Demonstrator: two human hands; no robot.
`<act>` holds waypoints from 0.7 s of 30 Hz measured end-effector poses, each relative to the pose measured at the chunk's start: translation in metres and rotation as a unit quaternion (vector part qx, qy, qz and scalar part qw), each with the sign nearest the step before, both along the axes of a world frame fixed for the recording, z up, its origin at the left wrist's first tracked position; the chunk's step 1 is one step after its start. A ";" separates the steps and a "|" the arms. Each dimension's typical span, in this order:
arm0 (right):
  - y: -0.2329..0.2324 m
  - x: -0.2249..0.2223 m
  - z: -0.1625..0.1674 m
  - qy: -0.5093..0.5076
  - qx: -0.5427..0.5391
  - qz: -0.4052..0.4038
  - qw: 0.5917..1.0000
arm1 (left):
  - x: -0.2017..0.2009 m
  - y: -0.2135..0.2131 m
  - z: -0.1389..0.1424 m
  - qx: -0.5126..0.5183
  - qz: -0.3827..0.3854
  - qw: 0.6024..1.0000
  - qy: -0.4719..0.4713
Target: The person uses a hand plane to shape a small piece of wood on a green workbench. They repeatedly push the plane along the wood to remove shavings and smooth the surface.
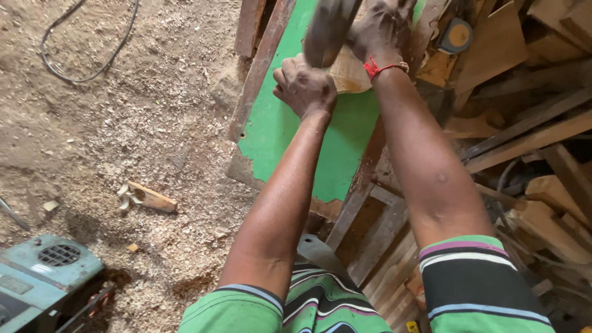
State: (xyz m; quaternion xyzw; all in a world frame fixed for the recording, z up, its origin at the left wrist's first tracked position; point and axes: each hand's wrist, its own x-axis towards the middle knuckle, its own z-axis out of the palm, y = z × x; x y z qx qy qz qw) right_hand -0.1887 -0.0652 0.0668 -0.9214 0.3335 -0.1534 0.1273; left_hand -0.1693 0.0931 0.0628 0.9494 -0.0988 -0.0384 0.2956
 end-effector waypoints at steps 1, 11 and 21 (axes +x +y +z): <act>0.000 0.000 0.001 0.024 -0.001 0.000 1.000 | 0.000 0.000 0.001 0.005 0.003 1.000 0.002; -0.001 0.008 -0.004 0.084 0.113 -0.088 0.986 | 0.001 0.000 -0.002 0.035 -0.022 0.999 -0.009; -0.001 0.005 -0.003 -0.016 -0.005 -0.060 0.998 | 0.002 -0.002 0.001 0.024 -0.013 0.999 0.029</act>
